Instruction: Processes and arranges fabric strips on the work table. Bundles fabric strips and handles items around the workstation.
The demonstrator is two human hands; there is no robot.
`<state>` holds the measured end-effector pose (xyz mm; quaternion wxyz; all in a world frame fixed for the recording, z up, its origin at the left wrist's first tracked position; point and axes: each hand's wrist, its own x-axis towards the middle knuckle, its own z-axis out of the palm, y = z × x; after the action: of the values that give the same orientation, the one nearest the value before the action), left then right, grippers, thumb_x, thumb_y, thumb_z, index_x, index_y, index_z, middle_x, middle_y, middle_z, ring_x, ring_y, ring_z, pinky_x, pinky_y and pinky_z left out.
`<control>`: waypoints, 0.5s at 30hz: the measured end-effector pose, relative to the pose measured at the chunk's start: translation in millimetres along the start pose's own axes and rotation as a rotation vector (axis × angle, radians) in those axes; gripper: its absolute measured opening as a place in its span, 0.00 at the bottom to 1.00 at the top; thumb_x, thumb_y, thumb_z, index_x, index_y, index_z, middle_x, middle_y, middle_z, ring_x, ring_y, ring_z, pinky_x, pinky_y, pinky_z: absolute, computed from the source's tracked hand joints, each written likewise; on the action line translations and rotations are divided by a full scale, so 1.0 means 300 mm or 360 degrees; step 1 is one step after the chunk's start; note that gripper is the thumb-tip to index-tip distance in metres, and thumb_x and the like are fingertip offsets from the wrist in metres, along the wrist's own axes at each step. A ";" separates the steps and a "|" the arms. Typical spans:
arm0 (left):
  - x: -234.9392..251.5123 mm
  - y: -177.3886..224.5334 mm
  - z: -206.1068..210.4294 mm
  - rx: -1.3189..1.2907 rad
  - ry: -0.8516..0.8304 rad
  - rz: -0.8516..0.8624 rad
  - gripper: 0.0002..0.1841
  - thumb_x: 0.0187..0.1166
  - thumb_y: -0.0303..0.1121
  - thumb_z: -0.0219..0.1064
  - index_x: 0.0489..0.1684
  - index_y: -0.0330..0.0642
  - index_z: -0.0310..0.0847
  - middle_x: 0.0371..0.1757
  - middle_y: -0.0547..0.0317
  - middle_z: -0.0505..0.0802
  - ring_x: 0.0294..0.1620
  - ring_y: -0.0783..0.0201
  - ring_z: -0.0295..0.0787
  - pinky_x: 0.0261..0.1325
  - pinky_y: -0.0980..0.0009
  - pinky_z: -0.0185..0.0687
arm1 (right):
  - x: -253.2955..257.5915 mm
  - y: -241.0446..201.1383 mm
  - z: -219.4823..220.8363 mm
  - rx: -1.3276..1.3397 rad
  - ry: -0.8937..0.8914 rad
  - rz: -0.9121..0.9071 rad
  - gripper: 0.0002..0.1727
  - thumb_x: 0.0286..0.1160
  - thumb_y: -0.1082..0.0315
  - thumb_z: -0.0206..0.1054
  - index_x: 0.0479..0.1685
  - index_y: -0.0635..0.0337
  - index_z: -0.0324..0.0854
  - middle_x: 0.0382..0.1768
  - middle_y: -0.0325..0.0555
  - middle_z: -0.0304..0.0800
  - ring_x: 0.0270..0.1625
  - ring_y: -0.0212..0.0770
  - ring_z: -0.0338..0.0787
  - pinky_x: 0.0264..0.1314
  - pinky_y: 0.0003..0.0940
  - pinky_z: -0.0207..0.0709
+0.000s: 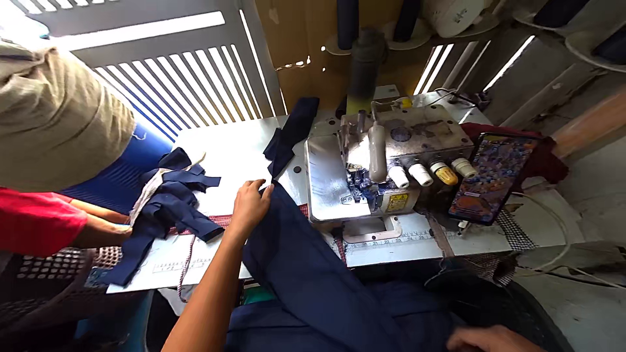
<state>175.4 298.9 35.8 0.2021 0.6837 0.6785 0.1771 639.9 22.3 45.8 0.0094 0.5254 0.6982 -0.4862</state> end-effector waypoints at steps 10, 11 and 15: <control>-0.022 0.067 0.065 -0.1152 0.0145 0.0201 0.07 0.84 0.32 0.65 0.47 0.37 0.78 0.41 0.58 0.97 0.44 0.64 0.97 0.54 0.60 0.93 | 0.096 -0.044 0.067 -0.0007 0.0852 0.0018 0.16 0.72 0.59 0.72 0.57 0.49 0.90 0.44 0.40 0.96 0.43 0.40 0.94 0.47 0.47 0.89; -0.065 0.086 0.057 -0.1419 0.0185 0.0249 0.04 0.81 0.28 0.67 0.45 0.41 0.77 0.39 0.60 0.97 0.43 0.63 0.98 0.54 0.61 0.94 | 0.117 -0.060 0.075 0.0038 0.0868 -0.0008 0.19 0.70 0.64 0.71 0.61 0.50 0.89 0.49 0.41 0.95 0.46 0.39 0.94 0.51 0.45 0.89; -0.255 0.167 -0.017 -0.1740 0.0268 0.0306 0.19 0.66 0.22 0.77 0.51 0.51 0.76 0.40 0.68 0.96 0.39 0.67 0.96 0.46 0.68 0.95 | 0.198 -0.165 0.097 0.0129 0.0874 -0.0310 0.22 0.72 0.68 0.70 0.68 0.51 0.86 0.50 0.44 0.92 0.44 0.36 0.91 0.48 0.35 0.88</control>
<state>214.3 222.7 68.4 0.4552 0.5217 0.4363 0.5747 562.0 46.5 32.6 -0.2476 0.5679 0.7016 -0.3520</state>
